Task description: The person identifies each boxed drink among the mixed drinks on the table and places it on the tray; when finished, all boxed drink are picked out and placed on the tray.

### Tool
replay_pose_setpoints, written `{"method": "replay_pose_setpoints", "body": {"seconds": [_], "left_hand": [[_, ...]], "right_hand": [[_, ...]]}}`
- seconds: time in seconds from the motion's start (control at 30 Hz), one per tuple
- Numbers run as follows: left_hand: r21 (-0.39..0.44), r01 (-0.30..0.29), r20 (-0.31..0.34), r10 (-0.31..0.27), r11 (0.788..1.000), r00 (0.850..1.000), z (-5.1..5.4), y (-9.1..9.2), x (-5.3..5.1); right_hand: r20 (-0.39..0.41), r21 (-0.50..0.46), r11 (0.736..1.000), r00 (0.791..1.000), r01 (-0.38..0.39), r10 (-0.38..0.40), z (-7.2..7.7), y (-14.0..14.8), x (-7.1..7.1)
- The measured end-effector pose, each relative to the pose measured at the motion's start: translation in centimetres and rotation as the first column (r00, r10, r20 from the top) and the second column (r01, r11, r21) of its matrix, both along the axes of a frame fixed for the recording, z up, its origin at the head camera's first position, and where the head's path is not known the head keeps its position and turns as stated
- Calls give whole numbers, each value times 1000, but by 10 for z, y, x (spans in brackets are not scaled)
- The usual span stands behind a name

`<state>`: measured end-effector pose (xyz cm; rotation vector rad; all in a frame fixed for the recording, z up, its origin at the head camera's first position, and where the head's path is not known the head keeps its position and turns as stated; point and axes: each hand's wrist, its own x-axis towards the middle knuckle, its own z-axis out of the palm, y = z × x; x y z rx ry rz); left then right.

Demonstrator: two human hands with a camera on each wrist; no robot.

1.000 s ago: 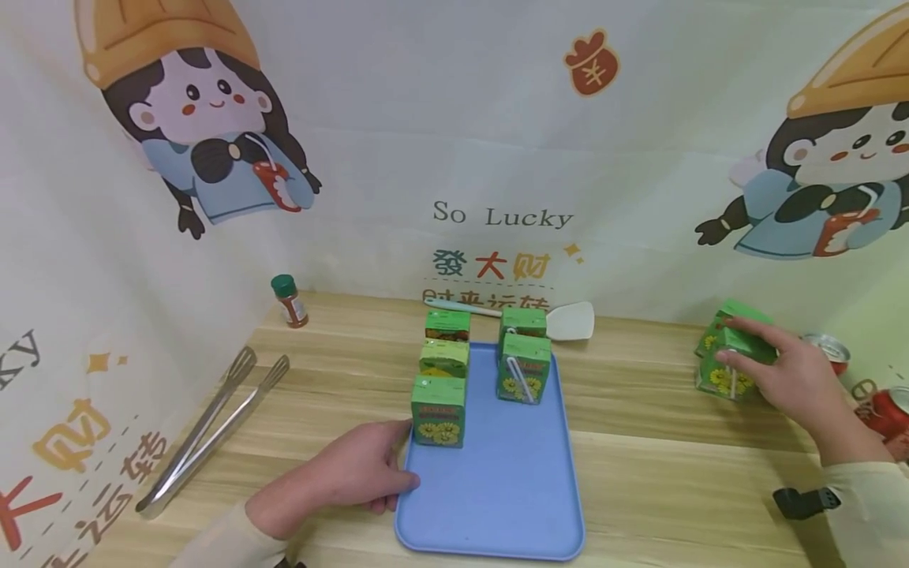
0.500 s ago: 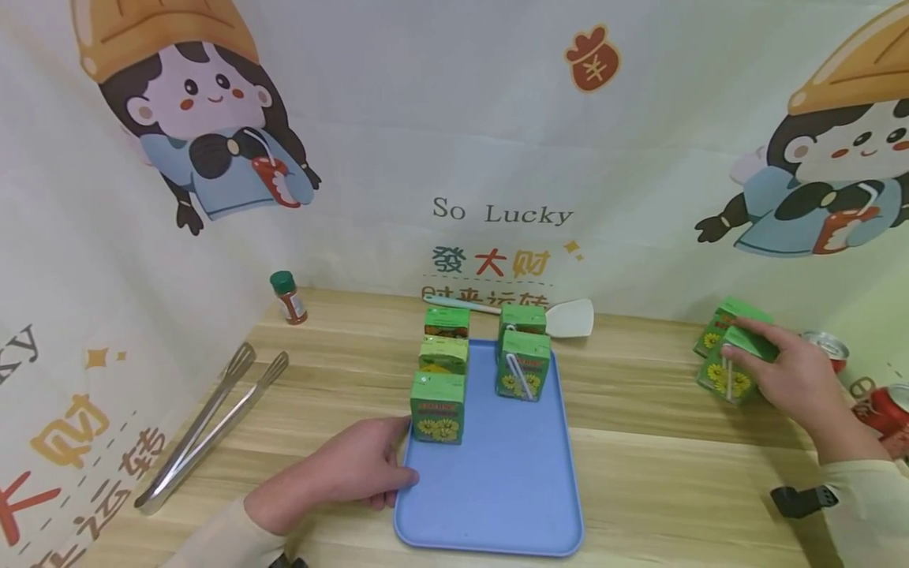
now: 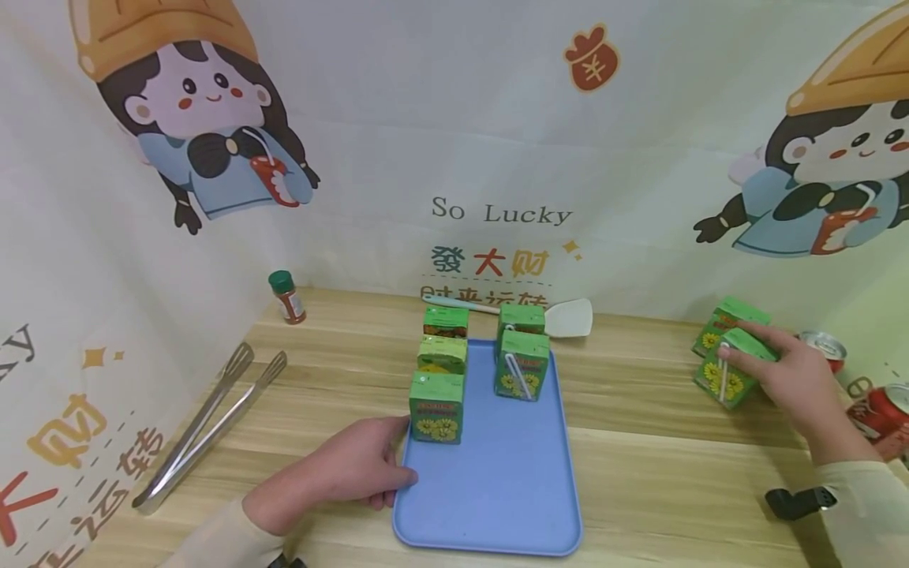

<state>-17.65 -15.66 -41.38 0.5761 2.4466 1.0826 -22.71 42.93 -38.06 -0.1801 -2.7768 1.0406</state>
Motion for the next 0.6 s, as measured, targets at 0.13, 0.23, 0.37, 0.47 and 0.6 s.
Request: {"method": "replay_pose_setpoints", "body": {"seconds": [0.13,0.23,0.37,0.47,0.6], "left_hand": [[-3,-2,3,2,1000,1000,0,1,0],[-3,-2,2,2,1000,1000,0,1,0],[-5,-2,-1,2,1000,1000,0,1,1],[-2,-2,1,2,1000,1000,0,0,1],[6,-2,4,2,1000,1000,0,0,1]], "right_hand": [[-12,-93,996,1000,10,-11,-6,3,1],[-22,-147,989,1000,1,-5,-10,4,1],[-35,-157,987,999,-15,10,-13,6,0],[-42,-156,987,999,-25,18,-15,5,0],[-49,-176,984,999,-23,15,-17,5,-1]]}}
